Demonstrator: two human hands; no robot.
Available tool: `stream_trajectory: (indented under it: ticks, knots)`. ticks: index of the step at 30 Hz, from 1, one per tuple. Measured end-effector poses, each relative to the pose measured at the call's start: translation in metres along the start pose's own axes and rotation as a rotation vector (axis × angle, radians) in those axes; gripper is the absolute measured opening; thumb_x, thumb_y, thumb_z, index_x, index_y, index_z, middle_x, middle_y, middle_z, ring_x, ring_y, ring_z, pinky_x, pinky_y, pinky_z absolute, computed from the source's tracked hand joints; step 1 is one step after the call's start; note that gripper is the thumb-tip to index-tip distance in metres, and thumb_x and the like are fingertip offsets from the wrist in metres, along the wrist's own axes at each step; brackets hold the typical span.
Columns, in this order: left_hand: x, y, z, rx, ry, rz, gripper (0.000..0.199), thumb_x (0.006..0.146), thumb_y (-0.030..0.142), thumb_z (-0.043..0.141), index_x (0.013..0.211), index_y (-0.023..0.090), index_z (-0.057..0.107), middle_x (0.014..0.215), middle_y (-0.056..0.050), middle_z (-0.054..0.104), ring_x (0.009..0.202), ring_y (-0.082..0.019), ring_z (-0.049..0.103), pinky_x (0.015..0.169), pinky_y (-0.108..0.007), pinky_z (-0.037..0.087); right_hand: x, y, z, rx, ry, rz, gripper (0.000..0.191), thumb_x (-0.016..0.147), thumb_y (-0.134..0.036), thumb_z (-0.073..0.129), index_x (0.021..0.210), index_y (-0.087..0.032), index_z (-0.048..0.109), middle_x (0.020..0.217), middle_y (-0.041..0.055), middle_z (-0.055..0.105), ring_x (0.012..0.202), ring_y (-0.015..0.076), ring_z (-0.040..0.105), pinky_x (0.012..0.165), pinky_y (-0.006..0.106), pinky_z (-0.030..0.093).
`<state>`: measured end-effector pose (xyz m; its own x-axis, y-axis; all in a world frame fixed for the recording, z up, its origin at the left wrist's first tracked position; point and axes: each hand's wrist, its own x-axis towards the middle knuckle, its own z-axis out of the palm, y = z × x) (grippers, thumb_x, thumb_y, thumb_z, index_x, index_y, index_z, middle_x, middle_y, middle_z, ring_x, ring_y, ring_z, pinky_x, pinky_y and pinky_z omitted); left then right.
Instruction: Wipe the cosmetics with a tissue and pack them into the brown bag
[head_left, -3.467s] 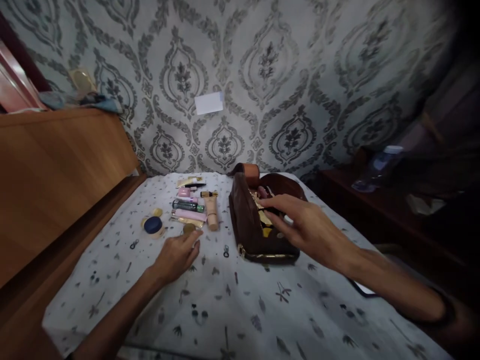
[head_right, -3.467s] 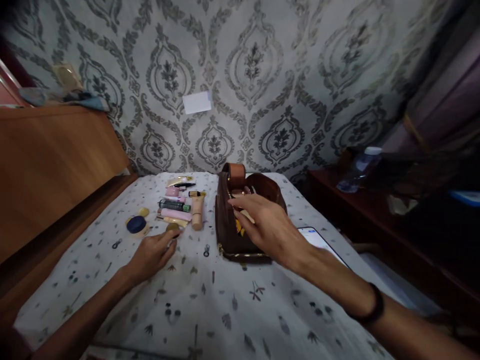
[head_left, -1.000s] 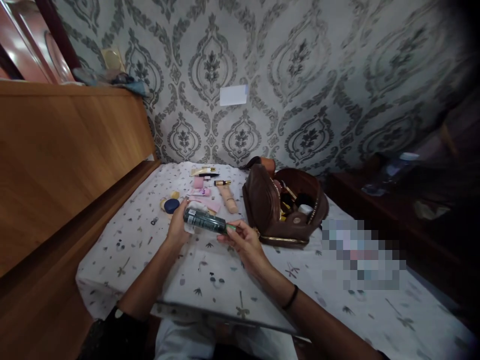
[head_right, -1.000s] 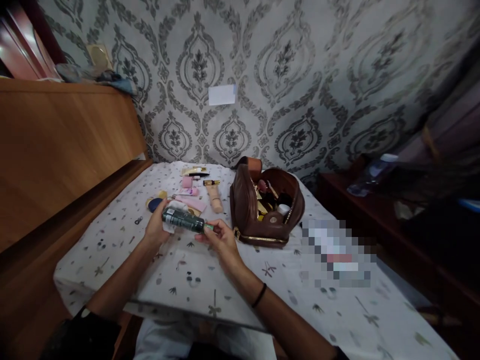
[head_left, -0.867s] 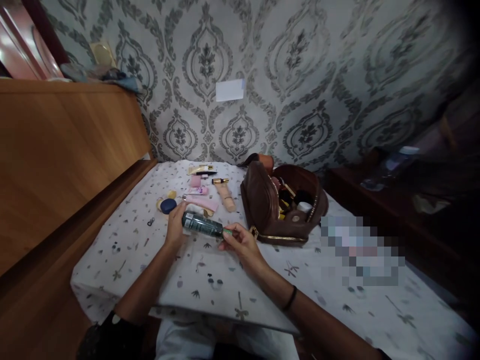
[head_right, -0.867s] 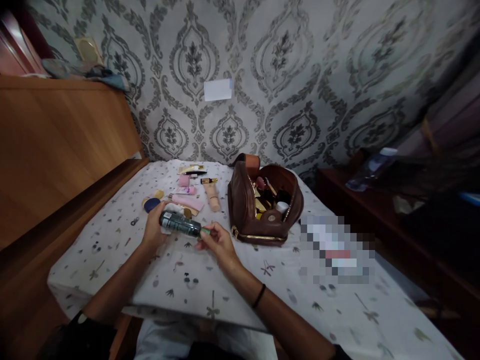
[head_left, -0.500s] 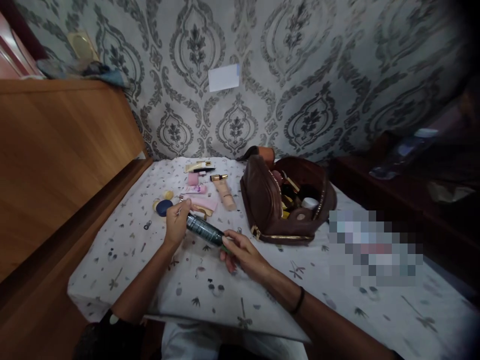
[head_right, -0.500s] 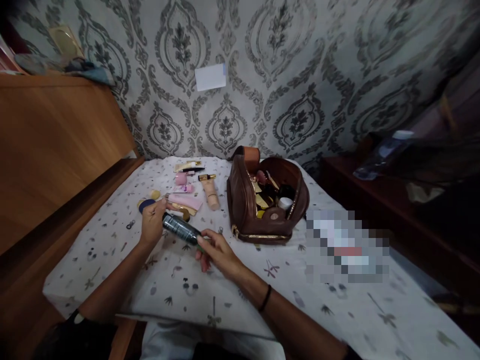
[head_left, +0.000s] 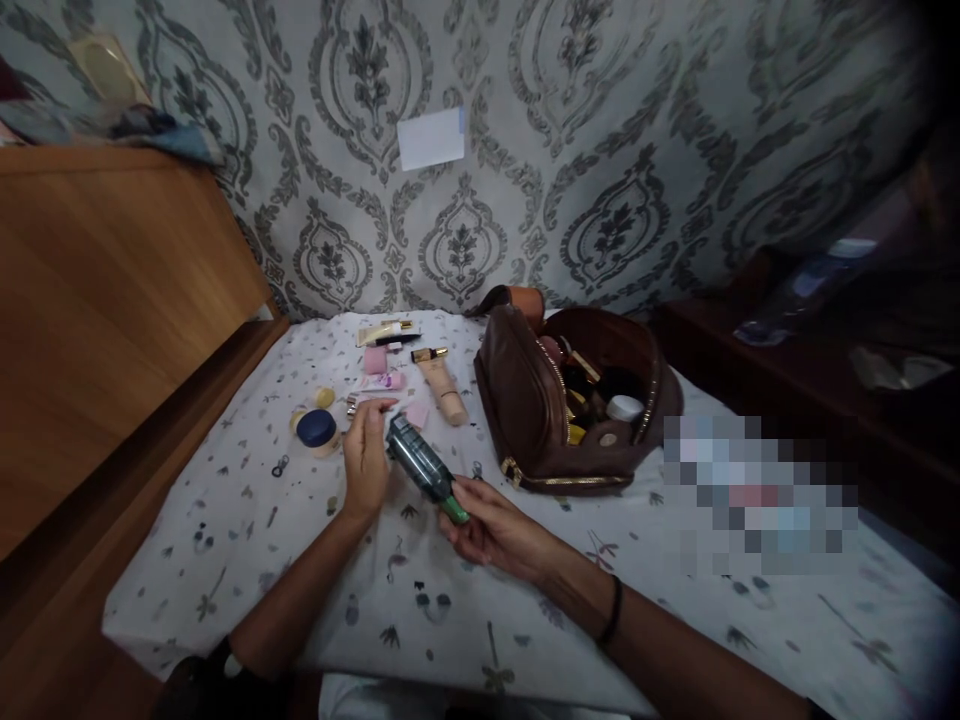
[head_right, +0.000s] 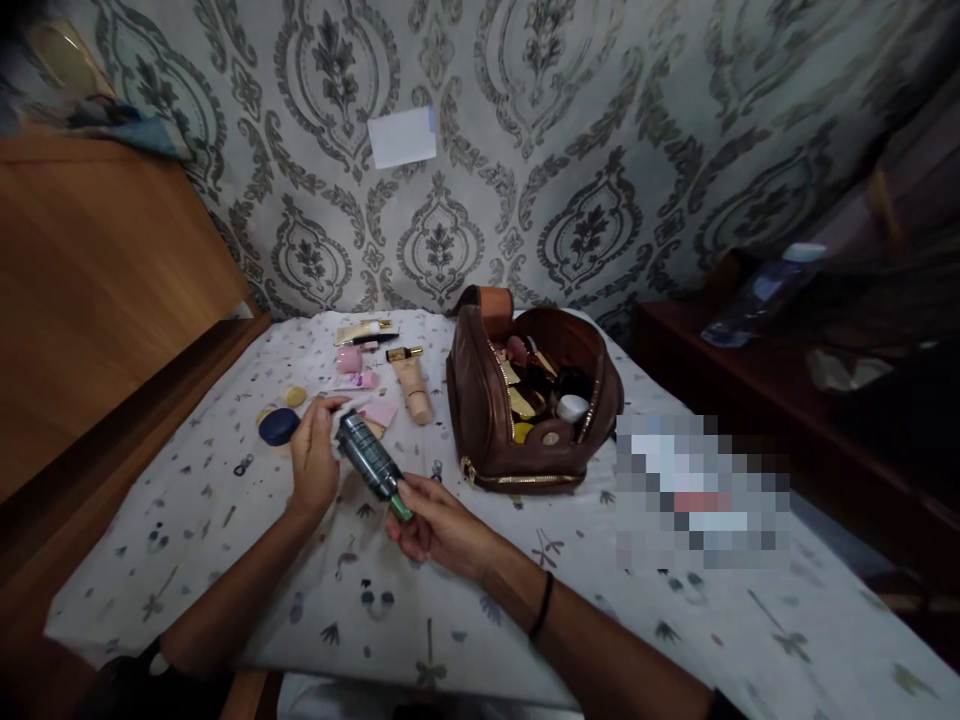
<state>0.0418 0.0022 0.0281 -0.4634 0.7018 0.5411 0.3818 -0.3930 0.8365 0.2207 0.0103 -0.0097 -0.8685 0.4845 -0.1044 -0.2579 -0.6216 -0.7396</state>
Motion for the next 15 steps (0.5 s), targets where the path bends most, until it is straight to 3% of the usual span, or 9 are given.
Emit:
stream_trajectory:
  ticks: [9,11,15]
  knots:
    - [-0.003,-0.009,0.008,-0.066,0.017,-0.234,0.043,0.095,0.061,0.045,0.090,0.021,0.058,0.079,0.002,0.056,0.076,-0.014,0.057,0.073,-0.024,0.047,0.001,0.002,0.002,-0.136,0.064,-0.065,0.051,0.081,-0.061,0.070,0.102,-0.019,0.050,0.066,-0.0036,0.063,0.036,0.0034,0.045,0.035,0.017,0.028]
    - [-0.003,-0.011,0.008,-0.032,0.052,-0.277,0.044,0.095,0.063,0.045,0.092,0.021,0.060,0.084,0.000,0.060,0.084,-0.016,0.060,0.079,-0.026,0.049,0.002,0.003,0.002,-0.175,0.086,-0.076,0.052,0.081,-0.062,0.069,0.103,-0.019,0.049,0.067,-0.0038,0.062,0.037,0.0038,0.046,0.035,0.017,0.029]
    - [-0.009,-0.014,0.011,-0.001,0.120,-0.336,0.049,0.094,0.064,0.043,0.109,0.022,0.064,0.119,-0.008,0.065,0.125,-0.023,0.055,0.107,-0.033,0.043,0.003,0.007,0.001,-0.250,0.128,-0.109,0.052,0.081,-0.062,0.068,0.104,-0.019,0.049,0.068,-0.0040,0.062,0.039,0.0056,0.051,0.036,0.018,0.031]
